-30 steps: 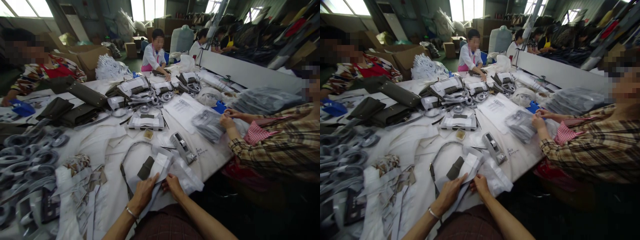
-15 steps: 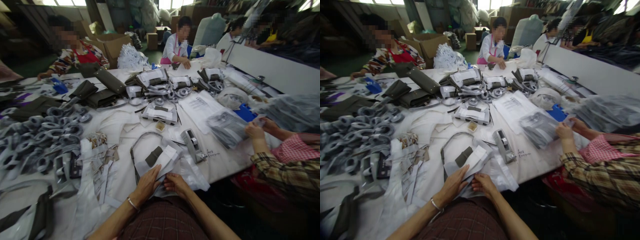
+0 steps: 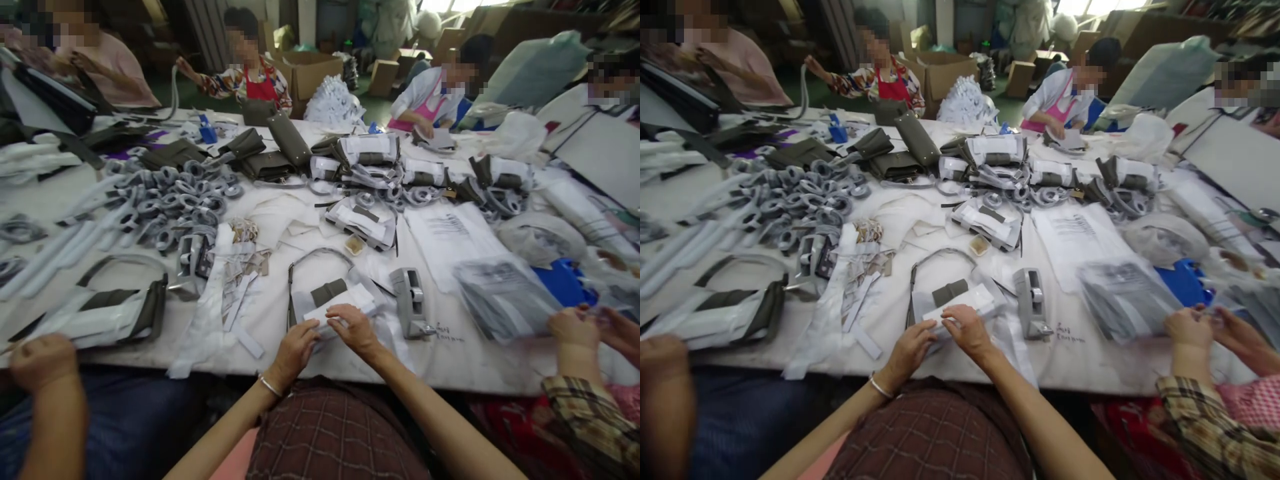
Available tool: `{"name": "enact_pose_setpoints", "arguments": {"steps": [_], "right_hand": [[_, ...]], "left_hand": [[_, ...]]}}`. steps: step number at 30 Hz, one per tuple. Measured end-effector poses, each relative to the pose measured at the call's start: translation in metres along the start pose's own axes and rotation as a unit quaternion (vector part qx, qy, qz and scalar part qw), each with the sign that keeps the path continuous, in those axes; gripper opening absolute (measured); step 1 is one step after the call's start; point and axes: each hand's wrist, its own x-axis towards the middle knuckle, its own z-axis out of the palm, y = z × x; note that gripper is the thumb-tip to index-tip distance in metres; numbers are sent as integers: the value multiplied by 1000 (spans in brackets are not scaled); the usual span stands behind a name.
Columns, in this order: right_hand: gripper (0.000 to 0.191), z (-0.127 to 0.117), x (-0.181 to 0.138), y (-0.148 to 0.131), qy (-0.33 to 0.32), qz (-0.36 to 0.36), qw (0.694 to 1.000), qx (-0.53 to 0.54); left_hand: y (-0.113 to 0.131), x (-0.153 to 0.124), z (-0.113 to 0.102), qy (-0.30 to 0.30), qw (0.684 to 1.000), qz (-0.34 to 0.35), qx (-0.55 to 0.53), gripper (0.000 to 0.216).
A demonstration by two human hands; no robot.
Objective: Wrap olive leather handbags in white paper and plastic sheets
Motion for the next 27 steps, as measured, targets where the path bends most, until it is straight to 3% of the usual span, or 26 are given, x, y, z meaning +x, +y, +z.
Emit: {"name": "enact_pose_setpoints", "arguments": {"steps": [4,7,11,14,18,22,27], "right_hand": [[23,22,-4,34,-84,-101,989,-70],[25,31,-12,52,-84,-119,987,-68],[27,29,-16,55,-79,-122,987,-67],[33,26,-16,49,-97,-132,982,-93],[38,26,-18,43,-113,-169,968,-145],[39,34,-24,39,-79,-191,959,-193],[42,45,-38,37,-39,-204,955,-214]], "left_hand": [[11,-7,3,6,999,-54,-4,25],[21,-22,7,44,991,-128,16,38],[30,-38,16,66,967,-235,65,73],[28,-35,24,61,955,-278,82,85],[19,-23,33,68,939,-332,66,91],[13,-22,40,107,903,-416,34,94],[11,-23,41,116,888,-445,20,71]]}}
